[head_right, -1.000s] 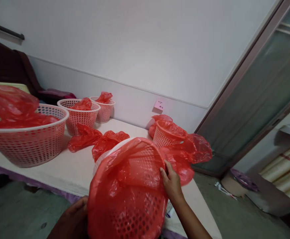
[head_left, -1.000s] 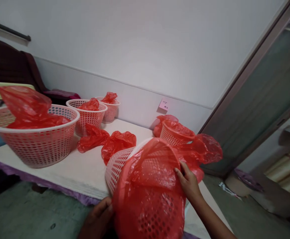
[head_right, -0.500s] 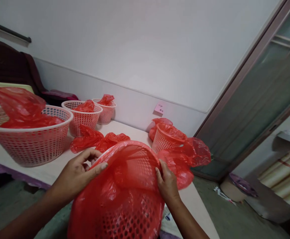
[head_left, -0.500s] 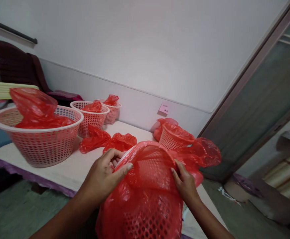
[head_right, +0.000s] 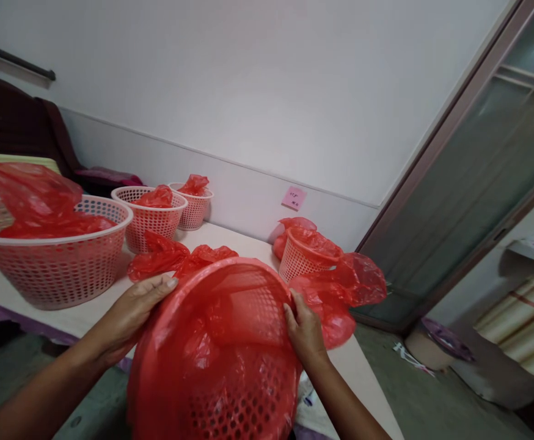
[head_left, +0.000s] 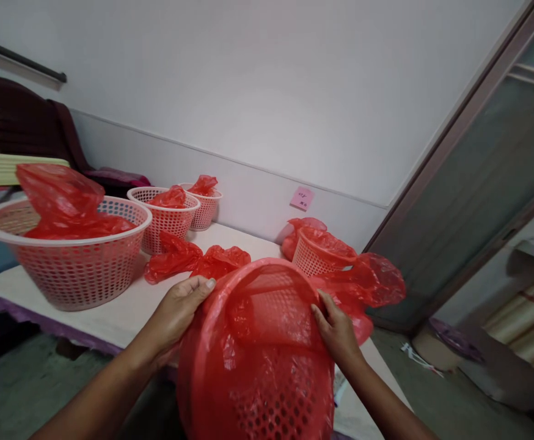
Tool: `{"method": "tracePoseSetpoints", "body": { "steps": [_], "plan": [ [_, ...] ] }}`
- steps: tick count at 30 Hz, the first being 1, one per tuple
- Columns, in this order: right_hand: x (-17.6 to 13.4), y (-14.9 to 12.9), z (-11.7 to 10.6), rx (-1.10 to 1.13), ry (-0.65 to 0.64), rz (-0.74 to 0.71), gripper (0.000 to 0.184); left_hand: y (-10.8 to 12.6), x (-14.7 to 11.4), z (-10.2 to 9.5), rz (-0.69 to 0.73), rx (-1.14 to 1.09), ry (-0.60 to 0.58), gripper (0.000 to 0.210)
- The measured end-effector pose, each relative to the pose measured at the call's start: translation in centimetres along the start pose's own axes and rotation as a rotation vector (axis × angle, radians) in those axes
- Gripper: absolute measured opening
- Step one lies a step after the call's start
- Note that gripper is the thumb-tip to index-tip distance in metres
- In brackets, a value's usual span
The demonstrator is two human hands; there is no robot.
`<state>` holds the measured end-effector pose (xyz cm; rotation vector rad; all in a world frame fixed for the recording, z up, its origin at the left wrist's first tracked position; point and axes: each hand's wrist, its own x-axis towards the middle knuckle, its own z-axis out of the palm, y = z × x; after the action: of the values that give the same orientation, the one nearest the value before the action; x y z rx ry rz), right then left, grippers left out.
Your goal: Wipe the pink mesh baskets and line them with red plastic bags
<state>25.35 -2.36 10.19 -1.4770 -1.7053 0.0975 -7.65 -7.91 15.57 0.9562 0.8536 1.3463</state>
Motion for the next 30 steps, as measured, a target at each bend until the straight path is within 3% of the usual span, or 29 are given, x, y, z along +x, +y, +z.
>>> {"method": "tracePoseSetpoints", "body": {
  "steps": [7,13,18,23,30],
  "plan": [
    [2.9,0.5,0.7,0.214,-0.049,0.205,0.035,-1.3,1.2,-1.9,-0.044,-0.185,0.057,0.015],
    [3.9,0.3,1.2,0.413,-0.1,0.428,0.026,-3.1,1.5,-3.0,-0.127,-0.236,0.027,0.014],
    [4.5,-1.2,1.5,0.563,-0.135,0.591,0.019,-4.2,2.5,-3.4,-0.106,-0.192,0.159,0.005],
    [5.3,-2.1,3.1,0.757,-0.137,0.658,0.021,-4.3,2.5,-2.9,-0.123,-0.151,0.147,0.014],
    [5.0,-2.6,5.0,0.986,-0.174,0.7,0.02,-3.8,3.8,-0.5,-0.125,-0.069,0.071,0.021]
  ]
}}
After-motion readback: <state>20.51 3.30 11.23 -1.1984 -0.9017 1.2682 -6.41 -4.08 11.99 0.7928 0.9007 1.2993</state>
